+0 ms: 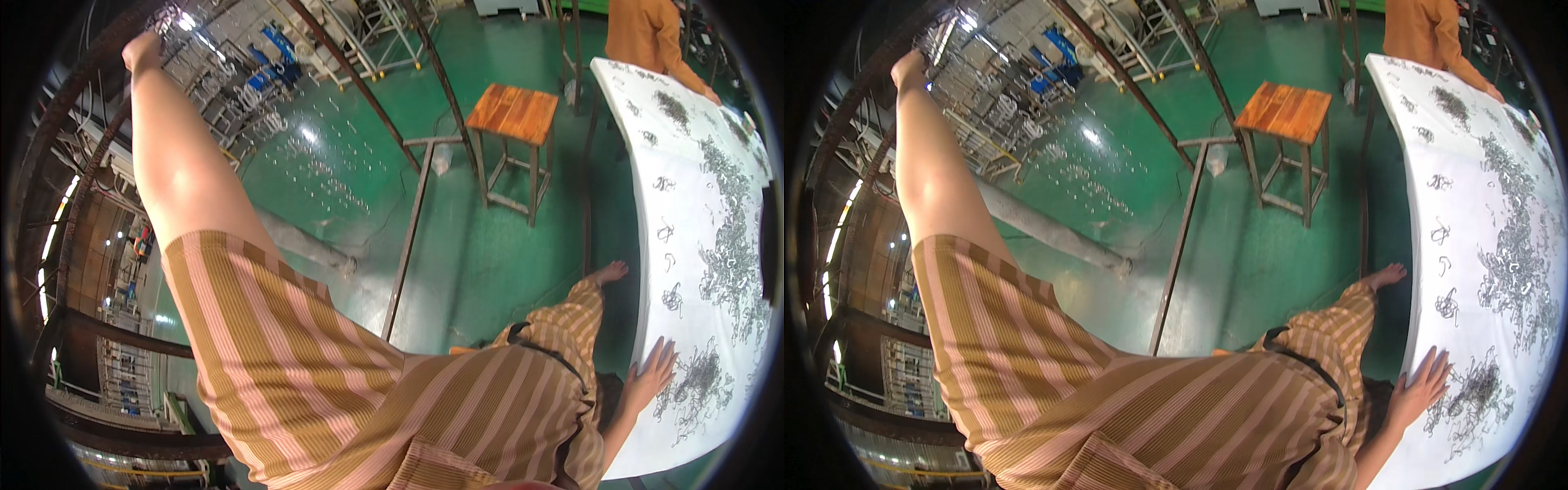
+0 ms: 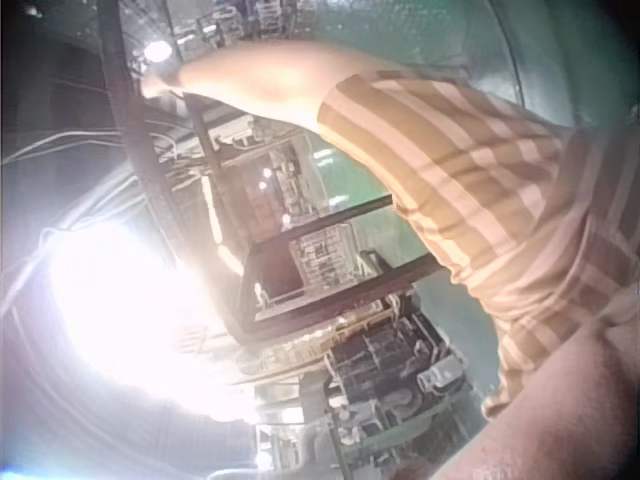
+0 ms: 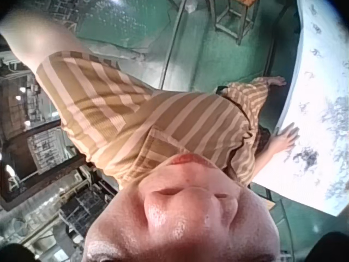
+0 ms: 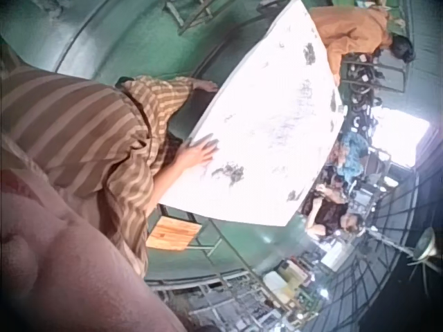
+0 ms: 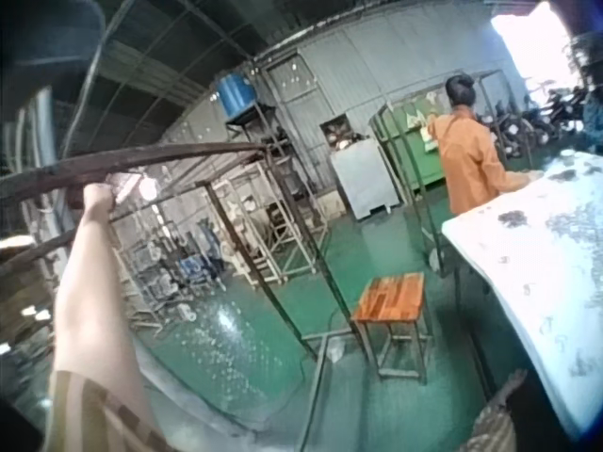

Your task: The person sorts small metal hooks on a white table surface by hand, occasionally standing up to hang a hook on a metal rack.

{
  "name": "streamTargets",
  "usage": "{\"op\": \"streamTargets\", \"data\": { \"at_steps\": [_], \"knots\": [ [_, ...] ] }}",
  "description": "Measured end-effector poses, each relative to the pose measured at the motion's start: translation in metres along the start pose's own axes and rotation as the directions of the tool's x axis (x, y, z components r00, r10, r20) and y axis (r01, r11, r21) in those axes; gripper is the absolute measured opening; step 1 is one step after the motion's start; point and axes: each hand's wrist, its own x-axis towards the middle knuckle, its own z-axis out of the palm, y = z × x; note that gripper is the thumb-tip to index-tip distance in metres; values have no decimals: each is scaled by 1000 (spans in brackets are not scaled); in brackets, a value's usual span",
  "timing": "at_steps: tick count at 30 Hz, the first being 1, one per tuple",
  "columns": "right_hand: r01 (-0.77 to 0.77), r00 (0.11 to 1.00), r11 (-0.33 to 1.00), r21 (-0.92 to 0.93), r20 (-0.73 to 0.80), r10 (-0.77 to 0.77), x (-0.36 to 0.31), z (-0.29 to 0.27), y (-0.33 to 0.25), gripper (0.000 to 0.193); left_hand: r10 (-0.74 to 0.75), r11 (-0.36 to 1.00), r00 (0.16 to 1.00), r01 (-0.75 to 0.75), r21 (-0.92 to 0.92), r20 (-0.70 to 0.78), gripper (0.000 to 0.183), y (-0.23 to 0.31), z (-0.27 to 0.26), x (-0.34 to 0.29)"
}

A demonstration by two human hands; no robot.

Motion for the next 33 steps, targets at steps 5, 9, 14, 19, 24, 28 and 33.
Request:
{"op": "streamTargets", "data": {
  "at_steps": [5, 9, 14, 19, 24, 28, 33],
  "knots": [
    [11, 1000, 1000, -20, -2, -11, 0, 4, 5, 84, -49, 995, 981, 31, -94, -188, 34, 14, -11, -36],
    [14, 1000, 999, -31, -4, -14, 1, 1, 4, 83, 53, 889, 924, -216, -403, -378, 29, 8, -53, -153],
    [20, 999, 1000, -8, -25, -20, 1, 6, 4, 82, 24, 748, 841, -373, -548, -540, 22, -52, -37, -212],
    [23, 1000, 1000, -19, 5, -23, 3, 1, -1, 82, -98, 901, 910, -91, -424, -404, 24, -187, 59, -335],
    [20, 1000, 1000, -10, 11, -20, 3, 3, 1, 81, -331, 902, 930, 362, -234, 162, 17, -287, 155, -477],
    [15, 1000, 1000, -26, 19, -15, 2, 0, 1, 81, -522, 756, 738, 633, -168, 427, 21, -277, 192, -558],
    [16, 1000, 999, -32, 18, -15, 3, -1, -1, 80, -572, 774, 703, 633, -7, 422, 39, -237, 196, -594]
  ]
}}
